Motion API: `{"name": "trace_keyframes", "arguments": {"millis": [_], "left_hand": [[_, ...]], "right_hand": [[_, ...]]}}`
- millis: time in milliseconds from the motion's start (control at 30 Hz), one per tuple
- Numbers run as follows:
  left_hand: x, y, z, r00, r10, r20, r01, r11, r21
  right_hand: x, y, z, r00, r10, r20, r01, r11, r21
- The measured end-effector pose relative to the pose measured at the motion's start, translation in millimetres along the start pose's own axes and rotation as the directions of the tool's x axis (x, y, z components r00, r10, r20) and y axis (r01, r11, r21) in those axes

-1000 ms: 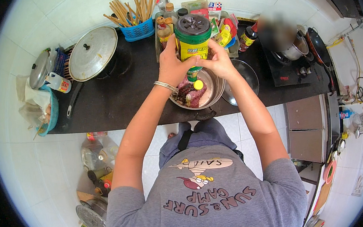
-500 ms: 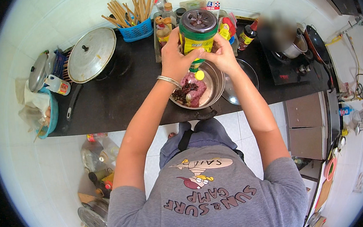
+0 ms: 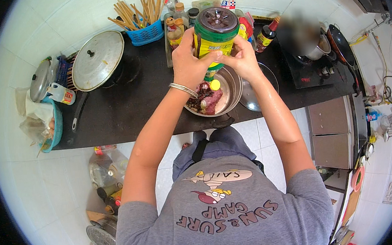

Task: The person seasons a bowl of raw ground meat with various ingredients. They add salt, a dark liquid from a bottle, a green powder, and contents from two different packets into the bowl. The person handles the containers and the bowl directly with their hands.

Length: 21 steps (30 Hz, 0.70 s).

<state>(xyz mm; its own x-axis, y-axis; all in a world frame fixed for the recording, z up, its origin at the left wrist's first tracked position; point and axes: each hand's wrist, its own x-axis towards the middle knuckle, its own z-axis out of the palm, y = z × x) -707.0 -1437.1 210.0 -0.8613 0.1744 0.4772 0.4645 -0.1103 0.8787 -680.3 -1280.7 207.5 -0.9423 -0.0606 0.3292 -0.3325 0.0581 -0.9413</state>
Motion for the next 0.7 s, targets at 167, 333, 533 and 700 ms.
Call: {"name": "trace_keyframes", "arguments": {"millis": [167,333,533,700], "left_hand": [[1.8,4.3,-7.9,1.0,-0.015,0.015,0.014,1.0,0.019],[10.5,3.5,-11.4,0.997,0.033,0.065,-0.036,0.998,0.049],[7.7,8.0,-2.1,0.999,-0.018,0.047,0.016,0.999,0.034],[5.9,20.7,5.8,0.999,0.032,0.03,-0.036,0.991,0.132]], "right_hand": [[3.0,-3.3,6.4,1.0,-0.012,0.008,0.012,1.0,0.026],[5.1,-11.2,8.2,0.999,-0.037,0.038,0.037,0.999,0.013],[2.2,-13.7,2.1,1.0,-0.017,0.017,0.018,0.997,-0.075],[-2.8,-9.6,-1.9,0.998,-0.034,-0.048,0.032,0.999,-0.035]]}}
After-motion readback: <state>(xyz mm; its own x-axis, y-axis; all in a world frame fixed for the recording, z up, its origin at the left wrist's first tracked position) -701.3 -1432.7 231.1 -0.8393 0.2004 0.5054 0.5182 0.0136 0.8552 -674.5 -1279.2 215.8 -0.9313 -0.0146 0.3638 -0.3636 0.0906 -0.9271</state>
